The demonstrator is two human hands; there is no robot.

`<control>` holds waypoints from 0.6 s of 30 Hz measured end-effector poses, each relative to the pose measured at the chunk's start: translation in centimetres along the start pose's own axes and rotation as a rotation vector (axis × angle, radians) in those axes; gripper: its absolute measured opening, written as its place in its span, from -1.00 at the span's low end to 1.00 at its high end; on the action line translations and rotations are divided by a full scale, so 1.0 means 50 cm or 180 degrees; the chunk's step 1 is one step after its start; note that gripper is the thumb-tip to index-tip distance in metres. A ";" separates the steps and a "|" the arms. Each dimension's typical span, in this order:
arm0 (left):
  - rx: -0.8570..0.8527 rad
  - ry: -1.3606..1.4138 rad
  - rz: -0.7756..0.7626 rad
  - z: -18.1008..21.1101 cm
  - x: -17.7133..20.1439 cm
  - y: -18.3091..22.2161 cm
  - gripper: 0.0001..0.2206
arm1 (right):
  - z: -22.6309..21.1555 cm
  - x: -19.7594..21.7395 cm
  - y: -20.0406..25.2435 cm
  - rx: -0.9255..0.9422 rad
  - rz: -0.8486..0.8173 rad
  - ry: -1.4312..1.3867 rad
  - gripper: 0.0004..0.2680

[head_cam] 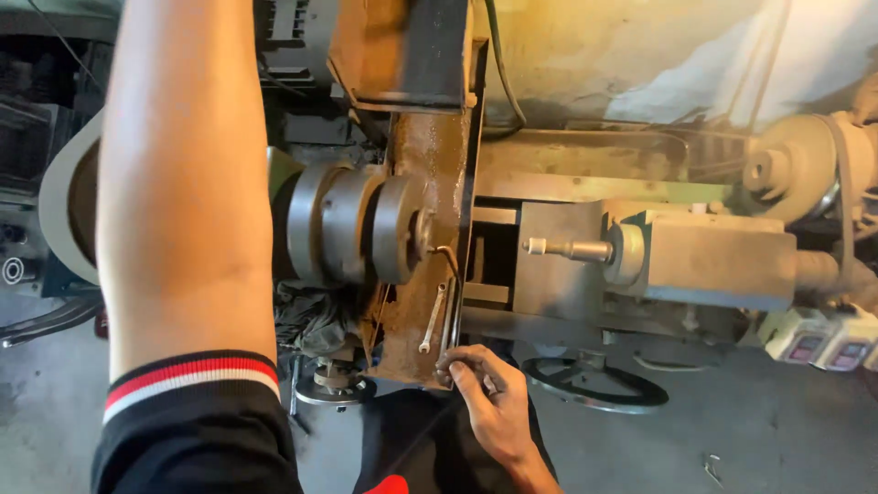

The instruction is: Operating a polishing machine and inspecting metal parts in a workshop.

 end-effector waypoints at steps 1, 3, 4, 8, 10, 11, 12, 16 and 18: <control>0.0027 0.0066 -0.0083 0.010 -0.011 -0.009 -0.70 | 0.000 0.011 -0.015 -0.0026 -0.0024 -0.0030 -0.89; 0.0093 0.0212 -0.0265 0.030 -0.034 -0.017 -0.70 | -0.003 0.030 -0.035 0.0081 -0.0042 0.0048 -0.90; 0.0136 0.0278 -0.0356 0.042 -0.039 -0.019 -0.70 | 0.002 0.034 -0.047 0.0042 -0.0071 0.0017 -0.90; 0.0327 0.0505 -0.0638 0.095 -0.030 -0.022 -0.68 | 0.016 0.033 -0.082 -0.0009 -0.0325 -0.0002 -0.91; 0.0428 0.0610 -0.0736 0.124 -0.011 -0.022 -0.68 | 0.021 0.026 -0.093 -0.0067 -0.0461 -0.0002 -0.91; 0.0477 0.0662 -0.0778 0.139 0.001 -0.021 -0.68 | 0.021 0.021 -0.097 -0.0093 -0.0543 0.0013 -0.91; 0.0520 0.0729 -0.0806 0.153 0.012 -0.019 -0.67 | 0.021 0.016 -0.102 -0.0111 -0.0611 0.0042 -0.91; 0.0686 0.0913 -0.0832 0.234 0.091 0.111 -0.66 | 0.032 0.000 -0.104 -0.0237 -0.0766 0.0011 -0.90; 0.1583 0.1181 0.0487 0.185 0.173 0.306 -0.83 | 0.037 -0.010 -0.098 -0.0177 -0.0734 -0.0047 -0.90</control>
Point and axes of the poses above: each hand's wrist, its own y-axis away from the middle knuckle, its own x-axis out of the back of the hand, z = x × y, the point moved 7 cm from there along -y, towards the middle knuckle, and after that the axes turned 11 degrees about y, right-handed, at the moved point
